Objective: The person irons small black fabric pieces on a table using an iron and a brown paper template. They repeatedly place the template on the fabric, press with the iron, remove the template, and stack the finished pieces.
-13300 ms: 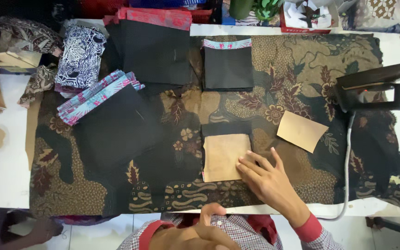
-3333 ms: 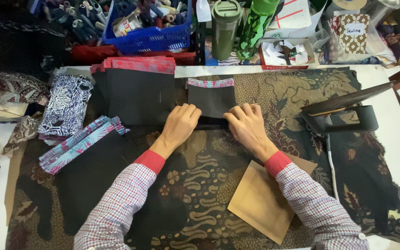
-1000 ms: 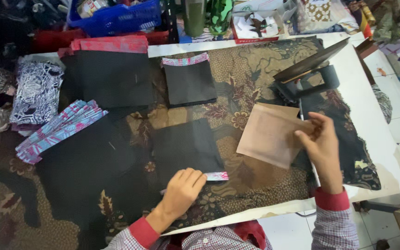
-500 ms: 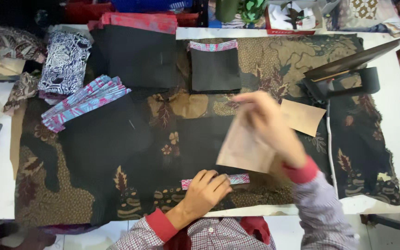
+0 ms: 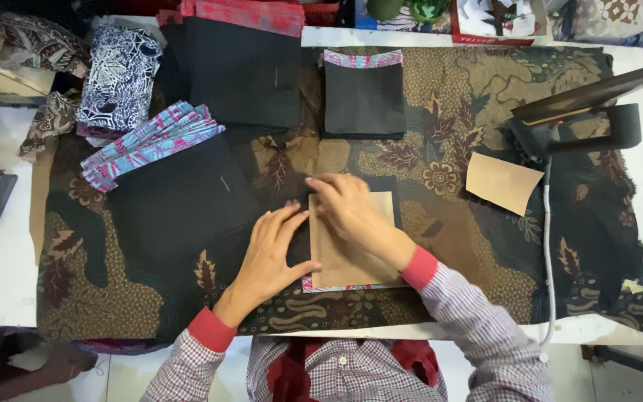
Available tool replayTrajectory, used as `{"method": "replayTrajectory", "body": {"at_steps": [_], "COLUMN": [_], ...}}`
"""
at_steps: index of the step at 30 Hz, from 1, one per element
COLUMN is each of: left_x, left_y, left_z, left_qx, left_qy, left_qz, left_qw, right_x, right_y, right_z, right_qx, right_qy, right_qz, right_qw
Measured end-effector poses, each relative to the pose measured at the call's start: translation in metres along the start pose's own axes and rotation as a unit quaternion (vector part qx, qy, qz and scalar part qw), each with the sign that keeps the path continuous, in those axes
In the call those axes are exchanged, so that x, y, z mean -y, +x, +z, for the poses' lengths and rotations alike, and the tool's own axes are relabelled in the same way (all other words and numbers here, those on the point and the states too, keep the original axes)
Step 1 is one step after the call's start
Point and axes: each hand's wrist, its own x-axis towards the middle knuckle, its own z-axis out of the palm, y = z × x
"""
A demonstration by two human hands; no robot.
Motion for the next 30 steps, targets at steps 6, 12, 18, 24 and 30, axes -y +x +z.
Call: {"method": "replayTrajectory", "body": {"at_steps": [6,12,18,24,30], "left_x": [0.011,0.016,0.016,0.016,0.015], "left_y": [-0.004,-0.007,-0.009,-0.011,-0.011], "left_z": [0.005,0.011,0.01,0.009,0.008], "left_qx": [0.086,0.11,0.106,0.092,0.102], "left_qy": [0.029,0.064,0.057,0.044,0.043], "left_qz": [0.006,0.024,0.03,0.035,0.037], "left_qw": [0.996,0.992,0.992,0.994,0.993], "right_x": [0.014,0.027,0.03,0.032,0.035], "right_y": [-0.07,-0.124,-0.145,-0.15,-0.152], "right_z": [-0.052,-0.049,-0.035,-0.029,-0.031], "right_qx": [-0.034,-0.011,-0.02,-0.031,-0.025], "right_qy": [-0.143,-0.177,-0.151,-0.131,-0.129], "right_qz": [0.128,0.187,0.185,0.203,0.209], "right_qw": [0.981,0.966,0.971,0.97,0.969]}}
